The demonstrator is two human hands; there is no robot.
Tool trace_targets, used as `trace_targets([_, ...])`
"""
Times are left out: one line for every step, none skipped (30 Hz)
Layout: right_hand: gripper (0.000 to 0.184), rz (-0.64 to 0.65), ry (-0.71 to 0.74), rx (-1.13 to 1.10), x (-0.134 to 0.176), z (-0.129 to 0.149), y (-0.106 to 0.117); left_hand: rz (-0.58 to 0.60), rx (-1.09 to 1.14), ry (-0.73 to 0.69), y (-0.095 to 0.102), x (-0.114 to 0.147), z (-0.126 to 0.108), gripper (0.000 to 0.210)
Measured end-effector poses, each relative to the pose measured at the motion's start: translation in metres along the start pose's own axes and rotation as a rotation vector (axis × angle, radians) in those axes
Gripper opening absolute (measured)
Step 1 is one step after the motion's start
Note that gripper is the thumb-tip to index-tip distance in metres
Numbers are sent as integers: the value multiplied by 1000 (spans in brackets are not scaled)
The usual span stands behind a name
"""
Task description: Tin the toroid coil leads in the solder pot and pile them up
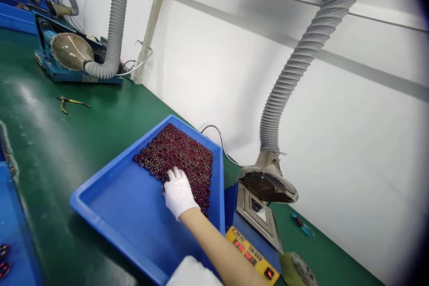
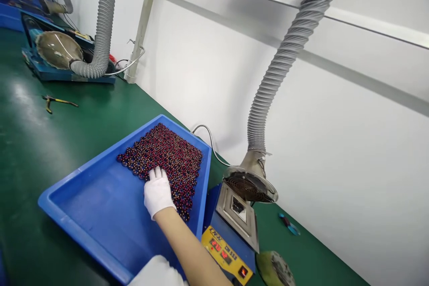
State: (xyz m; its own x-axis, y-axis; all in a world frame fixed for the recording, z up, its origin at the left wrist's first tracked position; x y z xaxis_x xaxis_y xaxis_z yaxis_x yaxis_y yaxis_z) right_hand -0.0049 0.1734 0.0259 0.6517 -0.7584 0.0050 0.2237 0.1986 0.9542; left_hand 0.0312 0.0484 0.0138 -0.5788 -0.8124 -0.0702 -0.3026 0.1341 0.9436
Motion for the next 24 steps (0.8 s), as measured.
trace_targets([20, -17, -9, 19, 2, 0, 6, 23, -3, -26, 2, -1, -1, 18])
trace_targets([25, -30, -21, 31, 7, -1, 14, 41, -4, -56, 5, -1, -3, 18])
trace_targets([29, -51, -29, 38, 15, -1, 24, 52, -4, -83, 9, 0, -5, 19])
trace_targets([32, -84, -35, 37, 25, -2, 35, 51, -3, -100, 13, 2, -6, 23])
trace_targets([32, -130, -37, 32, 39, -2, 47, 40, 2, -106, 19, 5, -7, 28])
trace_targets([30, -208, -32, 18, 55, -3, 59, 26, 7, -100, 24, 8, -8, 31])
trace_targets([27, -295, -34, -5, 75, -4, 69, 16, 15, -94, 28, 11, -8, 33])
trace_targets([26, -372, -48, -34, 96, -6, 77, 12, 20, -84, 32, 14, -7, 35])
trace_targets([26, -438, -95, -64, 120, -9, 82, 12, 25, -70, 35, 16, -6, 37])
trace_targets([26, -486, -171, -89, 144, -12, 83, 14, 29, -55, 37, 17, -5, 37])
trace_targets([25, -512, -271, -113, 168, -16, 80, 20, 32, -45, 38, 18, -5, 37])
trace_targets([23, -519, -373, -122, 191, -20, 74, 28, 33, -37, 38, 18, -4, 37])
trace_targets([22, -489, -459, -120, 212, -23, 64, 37, 33, -33, 38, 18, -4, 37])
trace_targets([21, -416, -536, -110, 229, -25, 52, 46, 31, -29, 37, 17, -4, 37])
trace_targets([19, -337, -603, -104, 242, -28, 39, 54, 26, -24, 37, 17, -4, 36])
trace_targets([18, -279, -651, -102, 252, -29, 27, 63, 22, -19, 37, 16, -4, 36])
trace_targets([18, -237, -688, -93, 258, -30, 16, 71, 17, -12, 37, 16, -4, 35])
trace_targets([18, -218, -717, -79, 261, -30, 7, 80, 12, -5, 37, 15, -5, 35])
trace_targets([19, -214, -739, -58, 261, -30, 0, 90, 8, 1, 37, 15, -5, 34])
trace_targets([20, -219, -760, -32, 260, -30, -5, 98, 4, 7, 37, 15, -6, 32])
trace_targets([21, -229, -777, -13, 257, -30, -9, 105, 1, 14, 37, 15, -7, 31])
trace_targets([21, -248, -788, -18, 254, -31, -11, 110, -4, 23, 37, 15, -7, 30])
trace_targets([21, -277, -794, -45, 252, -32, -12, 111, -10, 36, 36, 15, -8, 29])
trace_targets([19, -314, -790, -89, 250, -33, -11, 110, -16, 52, 36, 16, -8, 29])
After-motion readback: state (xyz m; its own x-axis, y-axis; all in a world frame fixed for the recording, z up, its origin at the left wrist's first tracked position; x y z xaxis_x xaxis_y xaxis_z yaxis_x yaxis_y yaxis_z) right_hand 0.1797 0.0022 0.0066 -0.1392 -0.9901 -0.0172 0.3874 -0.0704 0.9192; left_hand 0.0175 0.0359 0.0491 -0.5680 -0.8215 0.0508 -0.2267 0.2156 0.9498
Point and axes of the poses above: each hand's wrist, its own x-axis away from the middle knuckle, its own y-axis out of the back of the hand, z = x × y, the point moved 2 cm from there along -x, towards the middle knuckle, and after that the axes turned 13 degrees about -x, right-handed, at the moved point
